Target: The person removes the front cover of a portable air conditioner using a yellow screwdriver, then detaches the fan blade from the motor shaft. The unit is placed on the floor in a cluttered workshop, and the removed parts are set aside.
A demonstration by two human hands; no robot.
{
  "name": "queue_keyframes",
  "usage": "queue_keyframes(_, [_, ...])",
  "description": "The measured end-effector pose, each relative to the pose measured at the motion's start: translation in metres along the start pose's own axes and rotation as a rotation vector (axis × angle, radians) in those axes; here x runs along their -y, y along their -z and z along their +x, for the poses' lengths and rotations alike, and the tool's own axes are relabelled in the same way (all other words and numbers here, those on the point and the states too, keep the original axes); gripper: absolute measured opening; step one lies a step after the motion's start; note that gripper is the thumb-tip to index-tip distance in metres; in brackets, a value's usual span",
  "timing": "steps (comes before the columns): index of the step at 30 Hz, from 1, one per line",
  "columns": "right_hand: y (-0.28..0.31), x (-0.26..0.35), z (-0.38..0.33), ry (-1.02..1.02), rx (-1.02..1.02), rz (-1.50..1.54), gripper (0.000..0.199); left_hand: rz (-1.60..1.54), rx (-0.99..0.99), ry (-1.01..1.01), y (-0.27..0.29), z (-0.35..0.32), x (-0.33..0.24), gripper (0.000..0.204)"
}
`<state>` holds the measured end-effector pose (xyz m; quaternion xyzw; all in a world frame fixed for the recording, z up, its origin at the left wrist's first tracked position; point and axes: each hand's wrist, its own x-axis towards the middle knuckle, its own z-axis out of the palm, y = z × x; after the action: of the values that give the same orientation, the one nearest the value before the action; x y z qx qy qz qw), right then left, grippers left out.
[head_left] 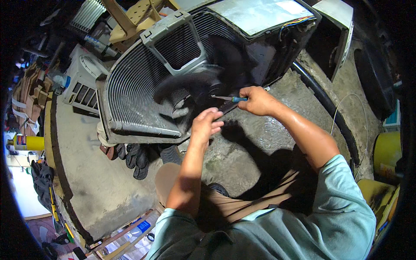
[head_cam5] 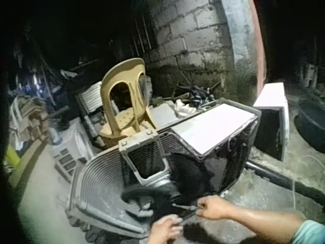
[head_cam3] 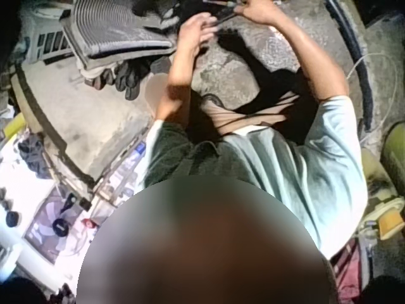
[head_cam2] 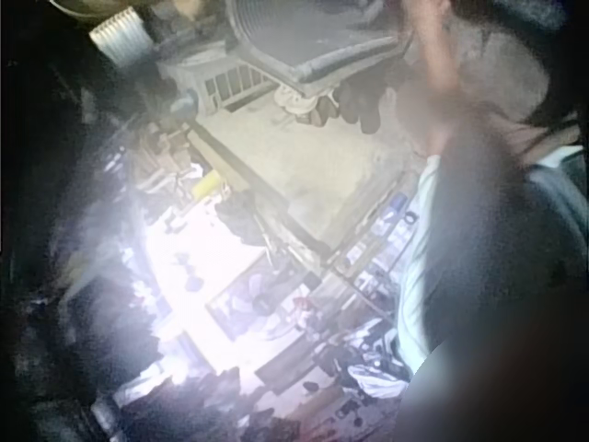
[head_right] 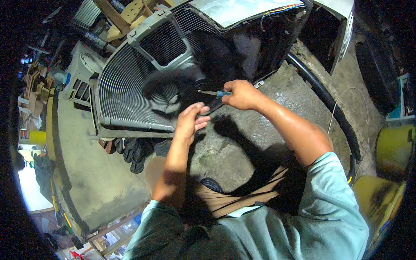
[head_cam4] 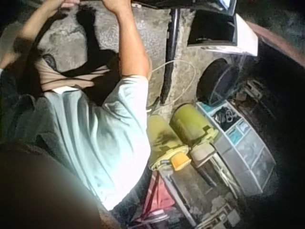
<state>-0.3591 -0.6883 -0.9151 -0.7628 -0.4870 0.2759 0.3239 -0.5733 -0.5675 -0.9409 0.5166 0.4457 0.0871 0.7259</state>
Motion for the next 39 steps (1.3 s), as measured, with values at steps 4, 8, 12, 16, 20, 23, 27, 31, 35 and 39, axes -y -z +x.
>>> queue_keyframes(4, [0.012, 0.010, -0.011, 0.006, 0.115, -0.119, 0.024, -0.415, 0.037, -0.009, 0.000, 0.012, 0.006, 0.047])
queue_keyframes(8, [0.018, 0.006, -0.017, -0.066, 0.249, -0.045, 0.027, -0.328, 0.128, -0.068, 0.000, 0.006, 0.012, 0.038])
queue_keyframes(12, [0.020, -0.008, -0.013, -0.008, 0.458, 0.229, 0.025, -0.144, 0.097, -0.119, 0.014, -0.011, 0.007, 0.025])
queue_keyframes(16, [0.008, -0.016, 0.006, 0.224, 0.666, 0.331, 0.027, -0.043, -0.018, -0.247, 0.049, -0.065, -0.008, 0.025])
queue_keyframes(20, [-0.028, -0.017, 0.021, 0.013, 0.796, 0.520, 0.032, -0.036, -0.368, -0.431, 0.096, -0.194, -0.006, 0.025])
queue_keyframes(23, [-0.071, -0.024, 0.031, -0.089, 0.862, 0.519, 0.020, -0.078, -0.695, -0.554, 0.143, -0.315, 0.000, 0.027])
queue_keyframes(27, [-0.115, -0.053, 0.030, -0.363, 0.946, 0.505, 0.012, -0.436, -0.798, -0.883, 0.205, -0.449, 0.005, 0.023])
queue_keyframes(31, [-0.130, -0.073, 0.018, -0.452, 0.986, 0.350, 0.009, -0.893, -0.602, -1.081, 0.228, -0.477, 0.008, 0.023])
queue_keyframes(35, [-0.126, -0.077, 0.013, -0.471, 0.984, 0.219, 0.013, -1.087, -0.208, -1.164, 0.226, -0.441, 0.001, 0.023])
queue_keyframes(39, [-0.117, -0.079, 0.010, -0.484, 0.944, 0.211, 0.016, -1.182, 0.039, -1.233, 0.214, -0.404, -0.011, 0.023])
